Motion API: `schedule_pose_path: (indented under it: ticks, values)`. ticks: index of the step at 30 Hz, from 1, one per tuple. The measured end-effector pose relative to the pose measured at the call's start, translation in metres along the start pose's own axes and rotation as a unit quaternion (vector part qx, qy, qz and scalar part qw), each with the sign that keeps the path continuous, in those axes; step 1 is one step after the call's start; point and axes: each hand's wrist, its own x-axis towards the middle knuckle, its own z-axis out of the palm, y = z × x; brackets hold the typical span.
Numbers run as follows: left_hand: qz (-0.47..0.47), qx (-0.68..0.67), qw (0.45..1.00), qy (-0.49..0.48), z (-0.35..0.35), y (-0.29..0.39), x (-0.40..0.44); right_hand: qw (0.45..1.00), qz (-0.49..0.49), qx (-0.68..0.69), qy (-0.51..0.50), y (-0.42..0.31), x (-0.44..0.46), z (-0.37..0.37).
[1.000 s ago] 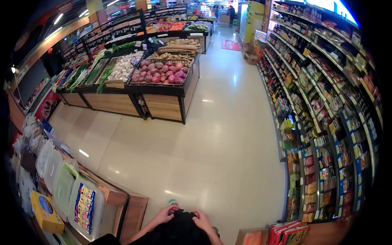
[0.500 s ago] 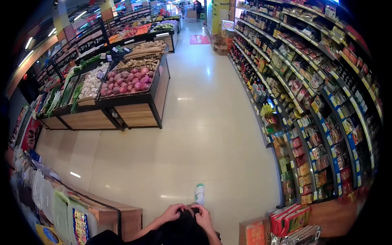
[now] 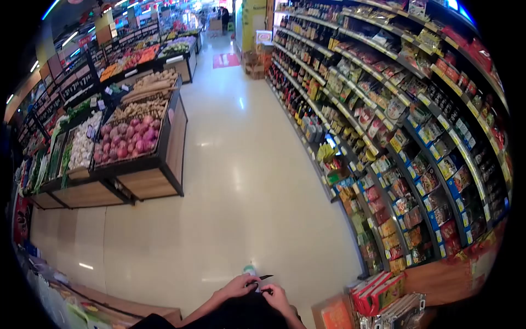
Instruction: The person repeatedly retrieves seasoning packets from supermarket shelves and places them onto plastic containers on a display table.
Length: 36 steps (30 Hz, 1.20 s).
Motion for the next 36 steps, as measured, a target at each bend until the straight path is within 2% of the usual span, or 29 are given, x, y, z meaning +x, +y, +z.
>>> schedule_pose_path:
  ticks: [3,5,6,7,9,11,13,16,19,22,23,24,27,28,29,32,33,36]
  values:
    - [0.018,0.025,0.999,-0.043,-0.017,-0.001,0.029,0.998,-0.022,0.053,0.011,0.022,0.033,0.005]
    - [0.022,0.035,0.998,-0.043,-0.016,-0.019,0.043,1.0,0.004,0.013,-0.011,-0.009,0.044,-0.005]
    - [-0.012,0.032,0.997,-0.074,-0.031,0.001,0.05,1.0,0.01,0.005,0.009,-0.035,0.047,-0.011]
    - [0.002,0.046,0.998,-0.044,-0.032,-0.002,0.054,0.999,0.039,0.017,0.01,-0.048,0.053,-0.017]
    - [0.033,0.072,0.997,0.008,-0.032,-0.013,0.063,0.997,-0.017,-0.041,0.068,-0.079,0.061,-0.028]
    - [0.02,0.067,0.998,-0.005,-0.039,-0.009,0.074,0.998,0.004,-0.007,0.065,-0.062,0.073,-0.032]
    - [0.032,0.06,0.998,-0.001,-0.038,-0.016,0.089,0.994,-0.027,-0.065,0.086,-0.07,0.082,-0.043]
    - [-0.032,-0.039,0.999,-0.001,-0.043,-0.011,0.113,0.988,-0.003,0.037,0.152,-0.061,0.096,-0.051]
    - [-0.069,-0.124,0.99,-0.015,-0.051,-0.01,0.146,0.979,-0.001,0.063,0.194,-0.046,0.115,-0.063]
    - [-0.163,-0.247,0.955,-0.029,-0.06,0.003,0.191,0.987,0.068,0.051,0.139,-0.036,0.14,-0.096]
    - [-0.192,-0.279,0.94,-0.03,-0.063,0.012,0.206,0.987,0.055,0.045,0.147,-0.035,0.149,-0.106]
    - [-0.212,-0.258,0.942,-0.021,-0.059,0.006,0.224,0.986,0.04,0.038,0.155,-0.034,0.16,-0.117]
    - [-0.082,-0.136,0.987,0.01,-0.051,0.007,0.27,0.986,0.023,0.03,0.165,-0.036,0.192,-0.15]
    - [-0.039,-0.122,0.992,-0.013,-0.05,0.01,0.288,0.985,0.024,0.03,0.166,-0.036,0.203,-0.162]
    - [0.001,-0.086,0.996,0.012,-0.044,0.013,0.303,0.983,0.013,0.041,0.178,-0.035,0.215,-0.172]
    - [-0.053,-0.026,0.998,0.006,-0.04,0.032,0.346,0.977,0.011,0.095,0.192,-0.035,0.236,-0.2]
    - [-0.055,-0.021,0.998,-0.013,-0.038,0.038,0.361,0.977,-0.009,0.05,0.207,-0.037,0.242,-0.214]
    - [-0.055,0.022,0.995,-0.075,-0.034,0.049,0.409,0.971,0.075,0.083,0.212,-0.037,0.256,-0.256]
